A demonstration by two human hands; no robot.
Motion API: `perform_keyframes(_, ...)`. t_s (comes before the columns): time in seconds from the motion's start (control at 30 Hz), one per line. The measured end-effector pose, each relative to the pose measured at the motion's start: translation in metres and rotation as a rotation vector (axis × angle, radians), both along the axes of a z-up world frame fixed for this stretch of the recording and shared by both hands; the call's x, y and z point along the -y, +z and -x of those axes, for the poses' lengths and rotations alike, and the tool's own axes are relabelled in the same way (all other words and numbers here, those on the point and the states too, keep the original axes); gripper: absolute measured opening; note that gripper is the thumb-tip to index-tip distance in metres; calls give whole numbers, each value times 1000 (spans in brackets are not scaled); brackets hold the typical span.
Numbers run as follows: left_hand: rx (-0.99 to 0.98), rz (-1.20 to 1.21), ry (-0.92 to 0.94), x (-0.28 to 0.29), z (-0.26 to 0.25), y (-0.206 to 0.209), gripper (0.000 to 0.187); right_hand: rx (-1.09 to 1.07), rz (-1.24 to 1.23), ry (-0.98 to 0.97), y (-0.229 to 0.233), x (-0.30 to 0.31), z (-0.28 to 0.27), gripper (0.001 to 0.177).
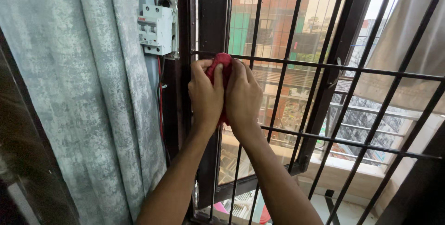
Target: The person unfolds a red cloth and wipes the metal window grille with both hands. The person cleans the vertical and horizontal bars of the grille, moving the cloth along the frame.
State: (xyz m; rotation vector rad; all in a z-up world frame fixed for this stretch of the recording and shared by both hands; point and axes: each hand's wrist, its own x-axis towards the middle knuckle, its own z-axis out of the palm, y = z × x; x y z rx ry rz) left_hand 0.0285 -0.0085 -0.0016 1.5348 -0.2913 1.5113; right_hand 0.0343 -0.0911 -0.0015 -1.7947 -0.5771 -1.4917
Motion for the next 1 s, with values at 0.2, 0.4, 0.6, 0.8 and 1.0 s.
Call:
perform_keyframes(0.2,-99,63,-141,-8,-2,7,22,-15,18,100,1,-9,-7,38)
perform_keyframes(0.4,-27,38,-220,-12,-12,5,19,-19,36,5,3,-10,-11,36)
perform_keyframes(0.6,-20,-18,-220,-18,-30,-1,21,57,82,-103,1,-9,-15,34)
perform_keyframes(0.8,58,-59,-239,-17,-39,-4,20,26,158,-116,-2,-2,-17,38)
perform_keyframes(1.0,31,-103,-133,-15,-34,-23,22,-13,267,-157,-18,0,-15,40)
